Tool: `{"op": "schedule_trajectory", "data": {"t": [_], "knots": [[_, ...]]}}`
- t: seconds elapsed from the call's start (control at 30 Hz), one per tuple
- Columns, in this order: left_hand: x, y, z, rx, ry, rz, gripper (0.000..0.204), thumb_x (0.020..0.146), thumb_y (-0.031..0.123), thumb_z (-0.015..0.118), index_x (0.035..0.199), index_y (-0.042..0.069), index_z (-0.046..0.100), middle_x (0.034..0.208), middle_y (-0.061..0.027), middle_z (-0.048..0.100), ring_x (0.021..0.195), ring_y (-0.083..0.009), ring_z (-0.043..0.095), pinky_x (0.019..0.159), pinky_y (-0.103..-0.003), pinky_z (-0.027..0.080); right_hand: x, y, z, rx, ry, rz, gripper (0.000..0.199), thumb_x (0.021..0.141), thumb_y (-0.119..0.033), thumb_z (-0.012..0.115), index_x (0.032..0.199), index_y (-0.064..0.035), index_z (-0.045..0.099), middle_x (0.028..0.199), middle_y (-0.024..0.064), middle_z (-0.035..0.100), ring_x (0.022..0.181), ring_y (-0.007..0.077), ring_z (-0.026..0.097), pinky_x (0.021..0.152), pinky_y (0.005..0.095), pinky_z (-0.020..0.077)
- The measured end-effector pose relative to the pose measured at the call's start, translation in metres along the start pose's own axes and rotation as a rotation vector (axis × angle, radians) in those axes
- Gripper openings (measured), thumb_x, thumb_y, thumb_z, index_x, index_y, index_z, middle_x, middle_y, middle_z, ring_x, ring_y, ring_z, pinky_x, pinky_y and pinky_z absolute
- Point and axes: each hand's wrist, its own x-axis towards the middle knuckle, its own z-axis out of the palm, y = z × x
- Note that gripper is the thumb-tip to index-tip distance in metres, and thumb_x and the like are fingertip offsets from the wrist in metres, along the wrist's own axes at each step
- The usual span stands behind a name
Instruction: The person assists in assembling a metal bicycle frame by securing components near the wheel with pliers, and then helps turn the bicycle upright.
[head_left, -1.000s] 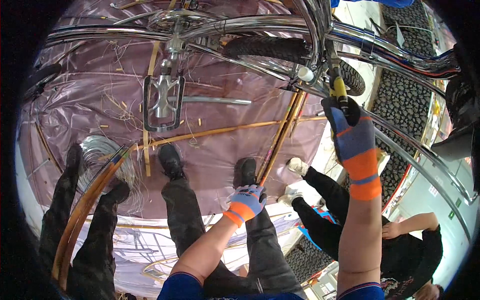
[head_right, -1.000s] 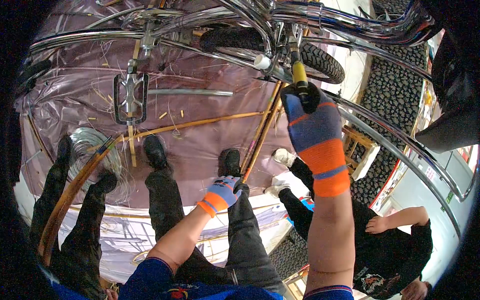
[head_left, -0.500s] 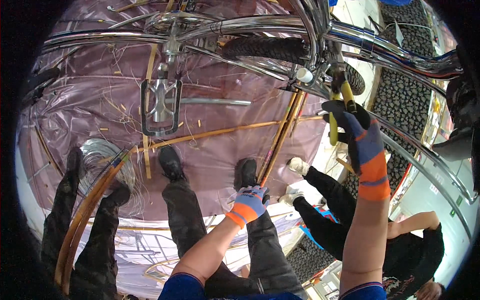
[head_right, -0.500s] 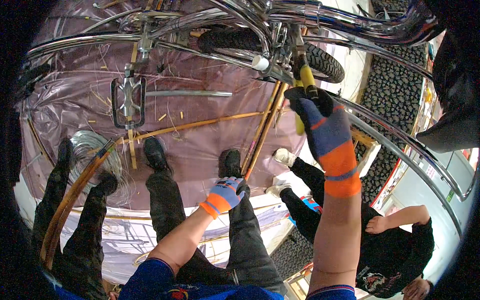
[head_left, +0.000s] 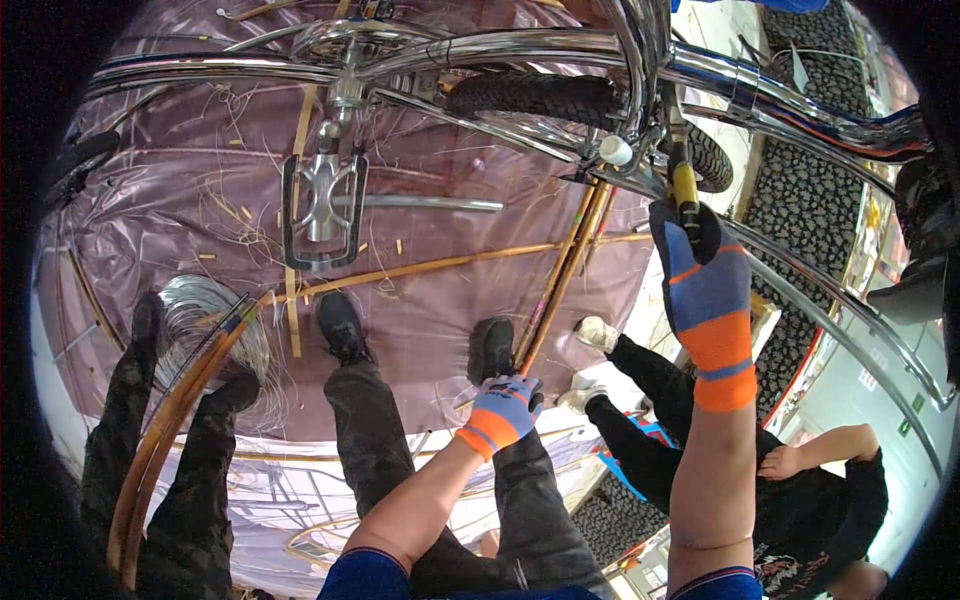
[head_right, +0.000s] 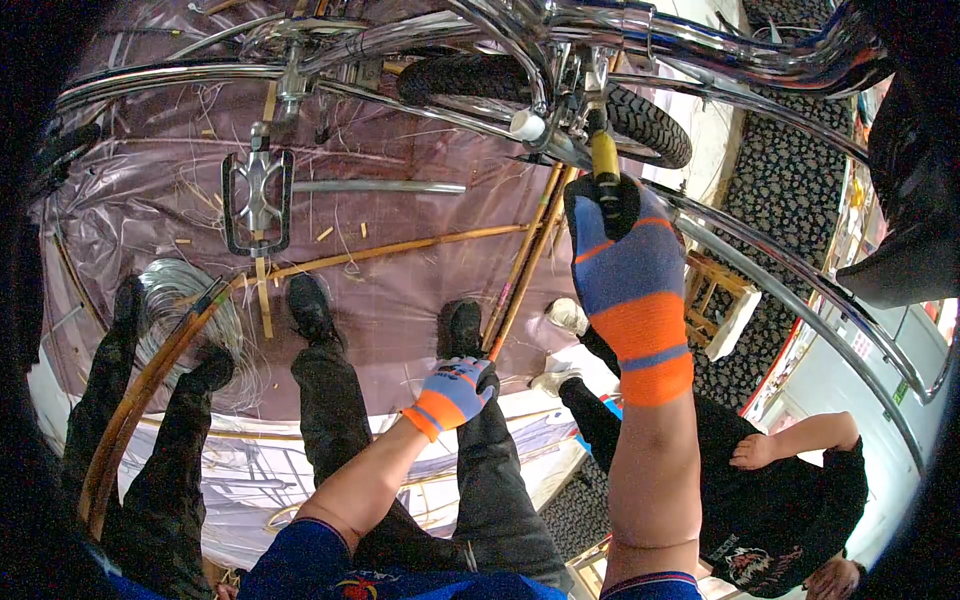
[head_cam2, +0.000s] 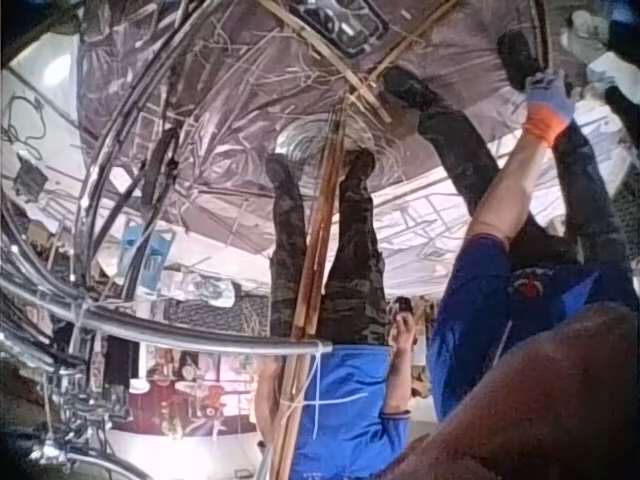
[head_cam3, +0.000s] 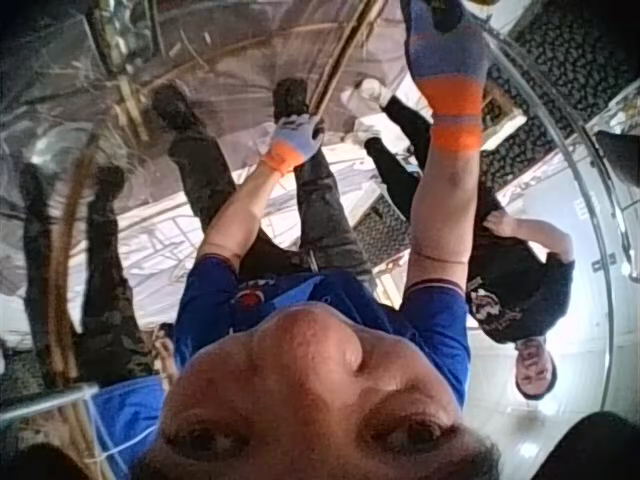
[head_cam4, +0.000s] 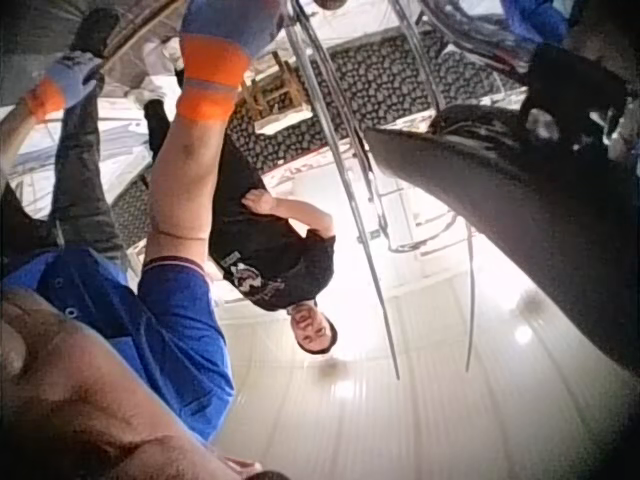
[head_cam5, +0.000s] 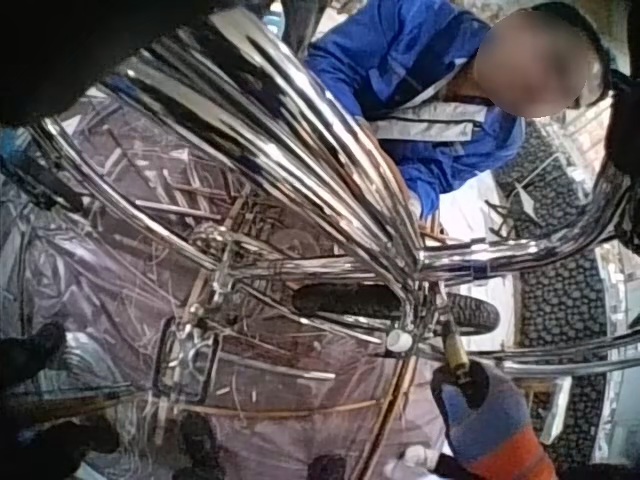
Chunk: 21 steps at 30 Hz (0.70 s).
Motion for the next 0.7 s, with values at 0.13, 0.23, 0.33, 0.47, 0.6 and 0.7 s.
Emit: {"op": "schedule_trajectory", "data": {"t": [0.13, 0.23, 0.33, 0.47, 0.6, 0.7], "knots": [[-0.001, -0.003, 0.001, 0.02, 0.027, 0.009, 0.048, 0.088, 0.041, 0.056, 0.123, 0.007, 0.058, 0.115, -0.0149, 0.063, 0.107, -0.0335, 0.059, 0.096, -0.045, 0.042, -0.002, -0.008, 0.002, 0.015, -0.04, 0.005, 0.021, 0.093, -0.012, 0.06, 0.107, 0.0042, 0.061, 0.096, 0.0134, 0.07, 0.086, 0.0181, 0.067, 0.076, 0.0281, 0.0503], [0.001, -0.002, 0.002, 0.019, 0.054, 0.022, 0.048, 0.088, 0.041, 0.057, 0.122, 0.008, 0.058, 0.115, -0.0149, 0.063, 0.106, -0.0336, 0.059, 0.096, -0.045, 0.043, -0.002, -0.01, 0.001, -0.009, -0.084, 0.065, 0.024, 0.096, -0.003, 0.054, 0.116, 0.0087, 0.057, 0.107, 0.012, 0.068, 0.093, 0.0122, 0.063, 0.081, 0.0235, 0.0493], [-0.001, -0.003, 0.001, 0.008, 0.039, 0.025, 0.047, 0.088, 0.041, 0.057, 0.122, 0.008, 0.058, 0.113, -0.0147, 0.063, 0.106, -0.0333, 0.059, 0.096, -0.045, 0.043, -0.002, -0.005, 0.0, -0.007, -0.036, 0.02, 0.02, 0.093, -0.011, 0.059, 0.107, 0.0041, 0.062, 0.095, 0.0141, 0.07, 0.086, 0.0194, 0.066, 0.076, 0.0283, 0.0503], [-0.001, -0.004, 0.004, -0.011, 0.072, 0.03, 0.047, 0.088, 0.04, 0.057, 0.122, 0.008, 0.058, 0.112, -0.014, 0.063, 0.105, -0.0327, 0.059, 0.095, -0.044, 0.043, 0.001, -0.01, 0.001, -0.019, -0.006, -0.038, 0.021, 0.091, -0.019, 0.064, 0.101, -0.001, 0.067, 0.087, 0.0176, 0.07, 0.079, 0.0275, 0.07, 0.072, 0.0335, 0.0514], [0.0, -0.002, 0.003, -0.001, 0.085, 0.032, 0.046, 0.088, 0.04, 0.058, 0.121, 0.009, 0.059, 0.112, -0.0131, 0.063, 0.105, -0.0318, 0.06, 0.095, -0.044, 0.043, 0.004, -0.01, 0.003, -0.178, 0.072, -0.061, 0.021, 0.09, -0.018, 0.065, 0.104, -0.0022, 0.067, 0.087, 0.0139, 0.071, 0.079, 0.0263, 0.07, 0.072, 0.0331, 0.0517], [0.001, -0.003, 0.005, -0.002, 0.105, 0.037, 0.045, 0.087, 0.04, 0.058, 0.12, 0.009, 0.06, 0.112, -0.0128, 0.063, 0.104, -0.0312, 0.06, 0.094, -0.043, 0.044, 0.01, -0.016, -0.014, 0.382, -0.275, 0.152, 0.031, 0.096, -0.025, 0.053, 0.109, 0.0011, 0.063, 0.099, 0.0125, 0.068, 0.084, 0.0187, 0.066, 0.072, 0.0305, 0.0544]]}}
